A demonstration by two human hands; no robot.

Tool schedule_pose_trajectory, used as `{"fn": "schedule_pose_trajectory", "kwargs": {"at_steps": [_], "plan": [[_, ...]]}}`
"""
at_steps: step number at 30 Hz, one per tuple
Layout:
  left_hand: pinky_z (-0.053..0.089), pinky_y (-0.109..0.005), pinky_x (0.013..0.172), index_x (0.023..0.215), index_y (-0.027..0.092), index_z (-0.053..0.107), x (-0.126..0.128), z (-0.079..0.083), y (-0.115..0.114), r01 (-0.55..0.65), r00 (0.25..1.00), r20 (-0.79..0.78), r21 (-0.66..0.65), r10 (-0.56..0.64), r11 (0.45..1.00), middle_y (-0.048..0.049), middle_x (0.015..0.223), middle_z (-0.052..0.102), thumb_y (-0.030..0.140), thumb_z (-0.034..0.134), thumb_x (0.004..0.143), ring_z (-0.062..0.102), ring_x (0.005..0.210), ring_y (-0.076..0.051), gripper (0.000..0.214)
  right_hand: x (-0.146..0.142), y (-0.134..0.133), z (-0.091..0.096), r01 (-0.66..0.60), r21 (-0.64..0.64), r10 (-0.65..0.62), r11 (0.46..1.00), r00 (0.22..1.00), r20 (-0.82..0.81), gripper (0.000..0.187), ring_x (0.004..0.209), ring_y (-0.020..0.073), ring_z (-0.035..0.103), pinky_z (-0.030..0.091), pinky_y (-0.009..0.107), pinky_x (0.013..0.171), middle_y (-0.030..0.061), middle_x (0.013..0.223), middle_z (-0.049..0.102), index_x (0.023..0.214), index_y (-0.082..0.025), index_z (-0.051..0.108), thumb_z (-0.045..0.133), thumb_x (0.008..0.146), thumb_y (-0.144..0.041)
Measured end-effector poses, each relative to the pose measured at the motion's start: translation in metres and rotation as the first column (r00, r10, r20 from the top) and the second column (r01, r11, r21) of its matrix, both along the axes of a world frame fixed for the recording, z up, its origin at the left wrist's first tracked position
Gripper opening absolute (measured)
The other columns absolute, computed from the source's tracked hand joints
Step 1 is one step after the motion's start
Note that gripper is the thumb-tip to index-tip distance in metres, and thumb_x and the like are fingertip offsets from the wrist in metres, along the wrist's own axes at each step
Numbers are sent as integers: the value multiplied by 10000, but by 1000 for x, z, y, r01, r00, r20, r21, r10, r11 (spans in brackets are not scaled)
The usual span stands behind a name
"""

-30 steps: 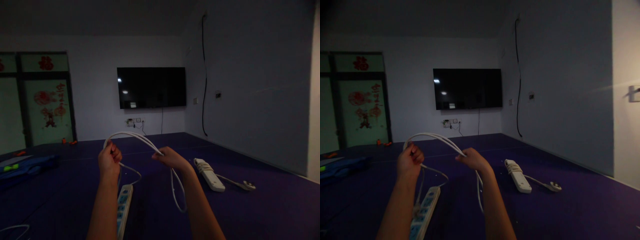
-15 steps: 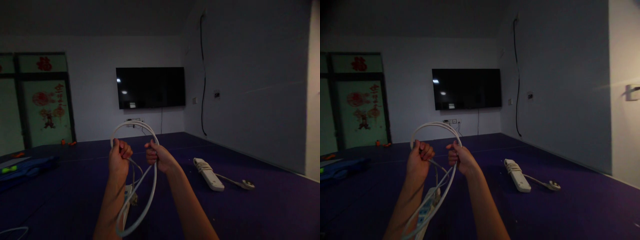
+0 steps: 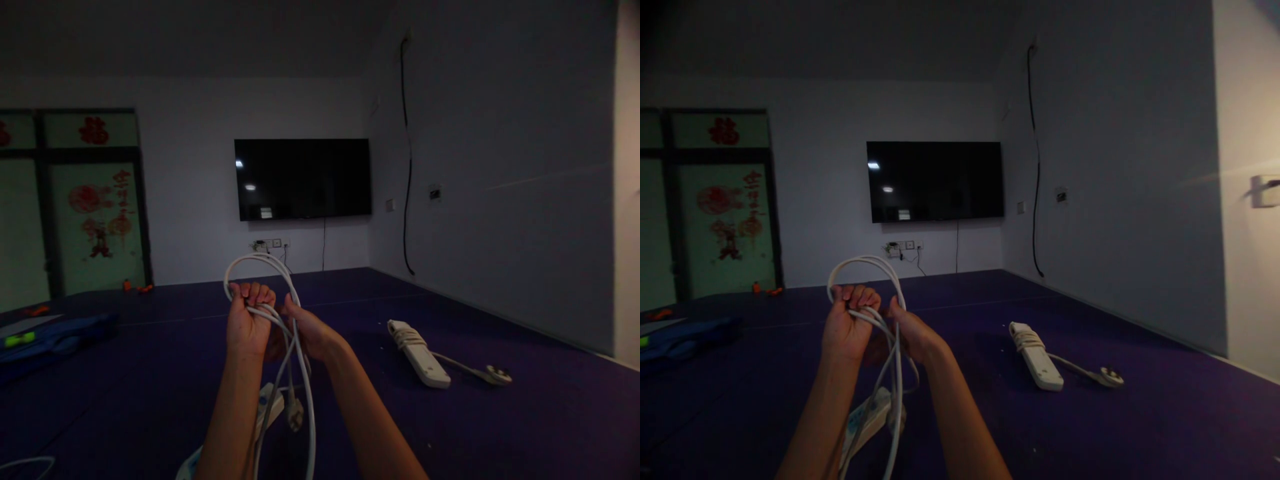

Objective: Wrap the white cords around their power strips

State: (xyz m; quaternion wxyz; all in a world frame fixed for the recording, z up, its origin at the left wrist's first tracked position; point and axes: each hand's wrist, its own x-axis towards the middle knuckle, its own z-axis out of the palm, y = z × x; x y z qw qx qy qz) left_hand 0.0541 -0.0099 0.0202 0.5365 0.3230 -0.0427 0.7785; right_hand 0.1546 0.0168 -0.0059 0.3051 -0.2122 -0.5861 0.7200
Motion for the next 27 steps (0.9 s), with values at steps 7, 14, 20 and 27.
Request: {"fn": "schedule_pose_trajectory", "kwargs": {"at_steps": [7,14,20,27], "plan": [[455,-217,548,609,142,538,-13,-4,4,-130,959,-273,-169,80,977,14,542,546,205,446,866,540,530,-93,280,-7,2,2,294,-79,-294,953,956,5,527,223,56,195,194,139,275,-92,294,316,701,-196,426,117,882,-582],[420,-388,882,1046,169,592,-8,-10,-13,-368,436,-882,6,178,930,-132,1085,636,307,745,592,549,1061,-268,499,11,18,2,535,-165,-559,828,808,-184,607,225,52,175,132,166,287,-83,286,274,684,-154,544,150,887,-569],[355,-461,939,1122,179,577,1,-19,-15,-332,-22,-946,313,325,890,-146,1198,576,284,792,453,514,1099,-322,710,22,18,3,588,-238,-633,773,688,-355,583,234,46,162,117,177,295,-84,295,273,685,-143,562,207,885,-561],[408,-307,673,807,182,679,2,-15,-13,-378,-313,-834,549,455,745,-43,824,675,257,720,517,587,771,-209,302,24,12,8,577,-273,-633,770,634,-445,592,236,47,171,130,180,305,-79,290,275,649,-150,538,162,902,-531]]}}
